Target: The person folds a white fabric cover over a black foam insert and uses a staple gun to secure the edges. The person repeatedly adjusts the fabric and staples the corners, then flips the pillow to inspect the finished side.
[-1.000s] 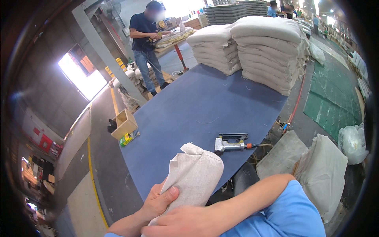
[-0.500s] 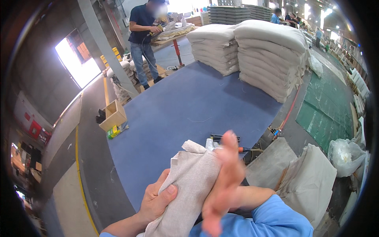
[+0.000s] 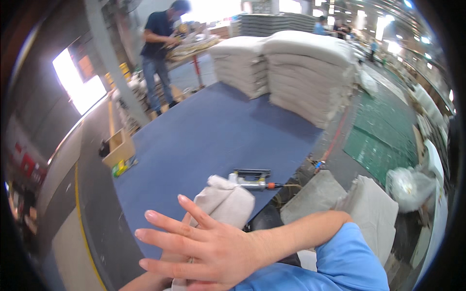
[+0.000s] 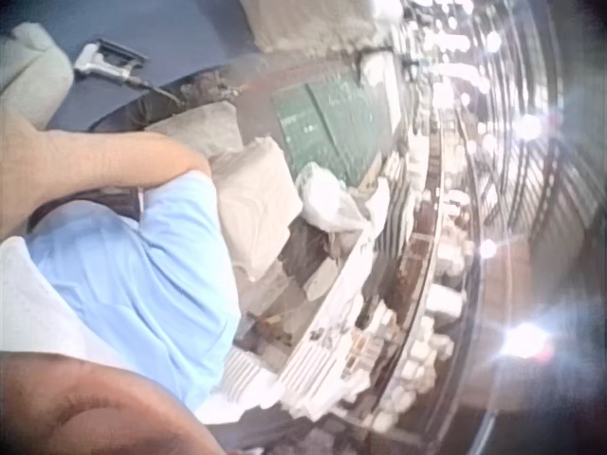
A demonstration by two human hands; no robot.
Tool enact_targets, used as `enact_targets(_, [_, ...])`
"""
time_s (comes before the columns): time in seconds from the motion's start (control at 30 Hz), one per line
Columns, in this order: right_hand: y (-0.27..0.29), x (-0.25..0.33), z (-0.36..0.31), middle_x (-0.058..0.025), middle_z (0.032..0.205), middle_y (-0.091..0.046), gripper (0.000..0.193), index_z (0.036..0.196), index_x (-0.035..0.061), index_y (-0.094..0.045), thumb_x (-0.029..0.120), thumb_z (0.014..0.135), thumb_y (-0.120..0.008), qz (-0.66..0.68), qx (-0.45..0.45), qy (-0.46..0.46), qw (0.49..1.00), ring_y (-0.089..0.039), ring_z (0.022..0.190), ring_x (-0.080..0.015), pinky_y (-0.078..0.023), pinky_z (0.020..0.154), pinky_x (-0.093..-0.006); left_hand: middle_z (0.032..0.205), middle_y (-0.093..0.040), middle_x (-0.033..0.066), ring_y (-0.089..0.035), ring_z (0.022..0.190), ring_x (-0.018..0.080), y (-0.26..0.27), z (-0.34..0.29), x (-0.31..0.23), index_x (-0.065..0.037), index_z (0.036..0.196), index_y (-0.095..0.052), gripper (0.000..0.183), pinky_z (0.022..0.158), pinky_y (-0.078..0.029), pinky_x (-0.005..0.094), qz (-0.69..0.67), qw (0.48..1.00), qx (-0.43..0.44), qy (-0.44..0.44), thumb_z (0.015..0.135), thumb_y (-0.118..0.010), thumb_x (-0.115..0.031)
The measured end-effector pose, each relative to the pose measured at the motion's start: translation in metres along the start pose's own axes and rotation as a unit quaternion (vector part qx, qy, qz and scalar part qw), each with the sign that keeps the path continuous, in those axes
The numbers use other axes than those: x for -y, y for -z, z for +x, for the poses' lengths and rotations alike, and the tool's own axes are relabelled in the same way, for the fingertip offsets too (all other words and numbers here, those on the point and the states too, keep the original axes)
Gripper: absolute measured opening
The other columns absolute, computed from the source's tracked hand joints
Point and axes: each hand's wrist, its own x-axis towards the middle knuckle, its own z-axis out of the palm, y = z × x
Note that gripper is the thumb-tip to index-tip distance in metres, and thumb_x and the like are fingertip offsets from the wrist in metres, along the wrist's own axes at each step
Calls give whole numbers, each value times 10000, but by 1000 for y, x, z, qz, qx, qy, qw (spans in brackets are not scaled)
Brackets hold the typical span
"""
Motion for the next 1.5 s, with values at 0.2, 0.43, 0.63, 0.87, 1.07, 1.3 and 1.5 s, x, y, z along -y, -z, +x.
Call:
enact_targets(0.2, [51, -49, 12, -180, 1363, -620, 349, 1173, 30, -732, 249, 902, -714, -69, 212, -195, 955, -524, 1387, -380, -259, 1198, -644, 1263, -693, 114, -631, 1129, 154, -9, -3, -12, 46, 1380, -601, 458, 992, -492, 336, 2, 999, 3, 53, 1095, -585, -313])
enact_targets(0.43, [48, -56, 21, -112, 1202, -667, 147, 953, 66, -768, 191, 901, -712, 0, 287, -207, 935, -610, 1183, -299, -366, 1115, -562, 1208, -704, 49, -606, 1120, 126, -8, -5, -41, -8, 1321, -675, 476, 948, -490, 305, 257, 964, -12, 73, 1081, -585, -409])
enact_targets(0.63, [37, -63, -37, -90, 1207, -660, 158, 1067, 68, -699, 194, 972, -682, 158, -78, -277, 945, -621, 1167, -262, -445, 1058, -429, 1284, -702, 77, -603, 1213, 158, -16, -21, -58, 7, 1387, -634, 381, 1047, -469, 339, 340, 939, -22, -39, 1104, -558, -237])
enact_targets(0.87, [-59, -48, -197, -27, 1223, -607, 527, 1465, 88, -513, 457, 1091, -560, 442, -132, -580, 671, -577, 1117, -113, -484, 894, -284, 1318, -696, 84, -609, 1224, 169, -9, -18, -55, 17, 1419, -604, 402, 1055, -468, 335, 421, 906, -8, -40, 1117, -527, -236])
enact_targets(1.07, [-104, -1, -220, -223, 1702, -223, 1024, 1704, 188, -59, 849, 971, -335, 702, -42, -583, 406, -328, 1523, -382, -352, 1164, -577, 1266, -706, 79, -623, 1172, 159, -10, -3, -27, 4, 1421, -615, 427, 1012, -491, 330, 276, 961, 12, 33, 1125, -520, -289])
enact_targets(1.3, [-115, 6, -201, -215, 1742, -119, 1088, 1698, 139, -40, 883, 945, -289, 794, -41, -491, 356, -201, 1581, -427, -234, 1243, -617, 1303, -684, 134, -616, 1213, 200, -41, -21, -21, 8, 1417, -603, 512, 1033, -490, 381, 279, 954, -97, 53, 1059, -644, -356])
enact_targets(1.5, [-144, -34, -140, -163, 1516, -558, 629, 1538, 89, -485, 487, 1051, -488, 801, -120, -502, 304, -522, 1415, -298, -368, 1218, -500, 998, -664, 102, -605, 1010, 208, -68, 8, -35, 24, 1166, -678, 274, 903, -472, 362, 327, 924, -196, -24, 1065, -586, -214])
